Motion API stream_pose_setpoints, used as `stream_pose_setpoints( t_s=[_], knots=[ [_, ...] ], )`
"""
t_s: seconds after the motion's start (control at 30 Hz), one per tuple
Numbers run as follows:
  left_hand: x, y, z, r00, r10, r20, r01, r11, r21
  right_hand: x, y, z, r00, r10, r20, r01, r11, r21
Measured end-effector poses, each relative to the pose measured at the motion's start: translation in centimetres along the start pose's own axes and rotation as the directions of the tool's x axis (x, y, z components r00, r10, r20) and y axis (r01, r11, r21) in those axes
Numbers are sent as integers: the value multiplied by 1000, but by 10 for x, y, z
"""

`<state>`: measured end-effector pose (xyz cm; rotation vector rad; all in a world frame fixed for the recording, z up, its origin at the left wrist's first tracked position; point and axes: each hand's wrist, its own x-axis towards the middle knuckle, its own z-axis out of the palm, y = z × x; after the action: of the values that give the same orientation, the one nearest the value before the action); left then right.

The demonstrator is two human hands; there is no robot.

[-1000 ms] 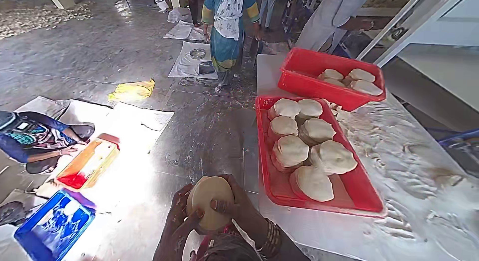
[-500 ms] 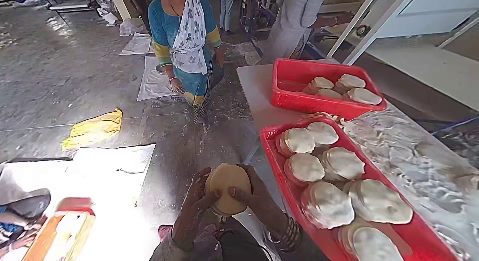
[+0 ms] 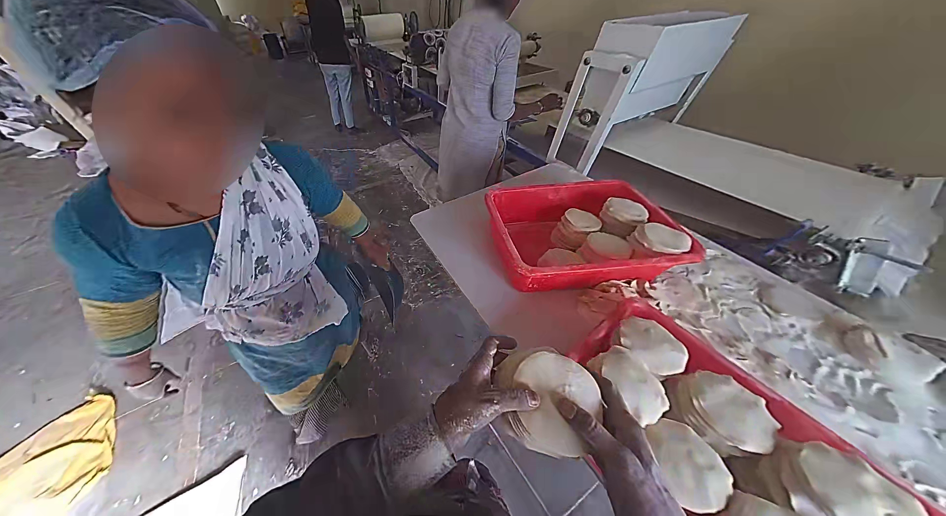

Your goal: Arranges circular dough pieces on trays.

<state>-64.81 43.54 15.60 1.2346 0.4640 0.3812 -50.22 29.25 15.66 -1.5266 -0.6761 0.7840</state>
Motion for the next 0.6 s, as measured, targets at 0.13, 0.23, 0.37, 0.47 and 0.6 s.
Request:
stream_pose_setpoints(
  t_s=[0.13, 0.23, 0.37, 0.47, 0.6],
  knots=[
    [74, 21, -24, 992, -17, 128, 13, 999, 31, 51, -10, 4, 994, -19, -111, 20, 1000, 4],
    [128, 30, -33, 982, -46, 183, 38, 998, 46, 92, -8, -2, 980, -17, -198, 20, 1000, 14],
    [196, 47, -44, 972, -91, 216, 67, 991, 117, 150, -13, -9, 972, -17, -234, 36, 996, 81],
    [245, 57, -54, 963, -123, 241, 84, 982, 168, 192, -17, -11, 966, 38, -254, -9, 994, 113],
    [324, 69, -72, 949, -167, 266, 105, 967, 231, 261, -27, -8, 946, 122, -299, -66, 979, 191]
  ],
)
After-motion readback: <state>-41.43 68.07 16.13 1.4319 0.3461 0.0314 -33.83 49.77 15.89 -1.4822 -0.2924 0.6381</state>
